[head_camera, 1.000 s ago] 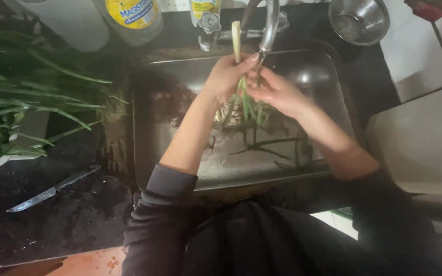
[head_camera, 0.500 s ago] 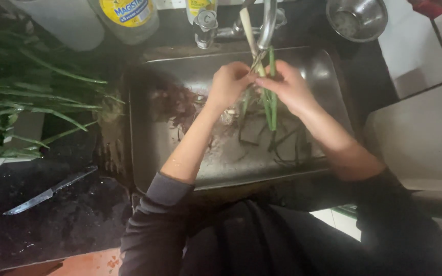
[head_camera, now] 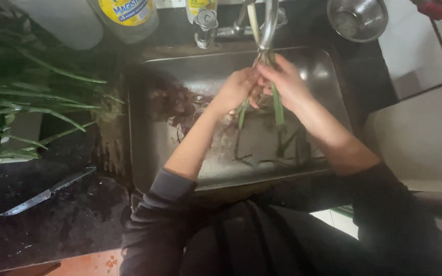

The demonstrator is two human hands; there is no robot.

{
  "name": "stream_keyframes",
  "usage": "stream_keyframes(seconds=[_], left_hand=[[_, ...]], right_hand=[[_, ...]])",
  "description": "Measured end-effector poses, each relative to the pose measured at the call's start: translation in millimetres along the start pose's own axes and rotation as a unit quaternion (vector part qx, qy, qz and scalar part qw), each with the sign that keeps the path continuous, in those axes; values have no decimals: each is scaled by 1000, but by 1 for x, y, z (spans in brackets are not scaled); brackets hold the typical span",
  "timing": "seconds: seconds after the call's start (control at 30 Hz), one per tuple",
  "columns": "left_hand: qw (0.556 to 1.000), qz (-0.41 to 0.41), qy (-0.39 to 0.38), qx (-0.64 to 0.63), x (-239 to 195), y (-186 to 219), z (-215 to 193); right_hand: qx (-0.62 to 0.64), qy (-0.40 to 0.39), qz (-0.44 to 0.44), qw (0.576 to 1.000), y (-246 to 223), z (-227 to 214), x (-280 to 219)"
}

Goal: Washing and cleaning green onions in a kitchen sink.

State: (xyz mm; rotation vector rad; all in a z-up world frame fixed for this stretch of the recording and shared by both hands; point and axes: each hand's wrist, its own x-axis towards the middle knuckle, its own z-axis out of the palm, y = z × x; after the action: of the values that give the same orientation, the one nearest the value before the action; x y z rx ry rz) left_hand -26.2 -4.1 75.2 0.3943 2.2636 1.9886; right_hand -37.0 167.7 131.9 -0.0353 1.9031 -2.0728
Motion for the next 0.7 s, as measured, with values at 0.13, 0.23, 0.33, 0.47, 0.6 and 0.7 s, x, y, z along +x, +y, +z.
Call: stream_keyframes(seconds=[0.13,0.23,0.33,0.47,0.6,0.7], left_hand=[[982,-31,-67,-175,-11,10,-4],[992,107,29,59,-17,13,-2],[972,167,74,147,-23,13,-2],[996,70,-19,-58,-23,14,-3],[998,40,-31,-25,-18,11,-3],[1000,2,-30,0,-14,-7,0]], right_hand=[[-26,-63,-43,997,16,-9,12],[-108,-2,-65,992,15,-5,15],[-118,-5,-69,991,15,6,9],[-83,-24,-62,994,2,11,5],[-90,24,-48,995,-5,-6,16],[-79,93,-81,989,-13,-27,26]])
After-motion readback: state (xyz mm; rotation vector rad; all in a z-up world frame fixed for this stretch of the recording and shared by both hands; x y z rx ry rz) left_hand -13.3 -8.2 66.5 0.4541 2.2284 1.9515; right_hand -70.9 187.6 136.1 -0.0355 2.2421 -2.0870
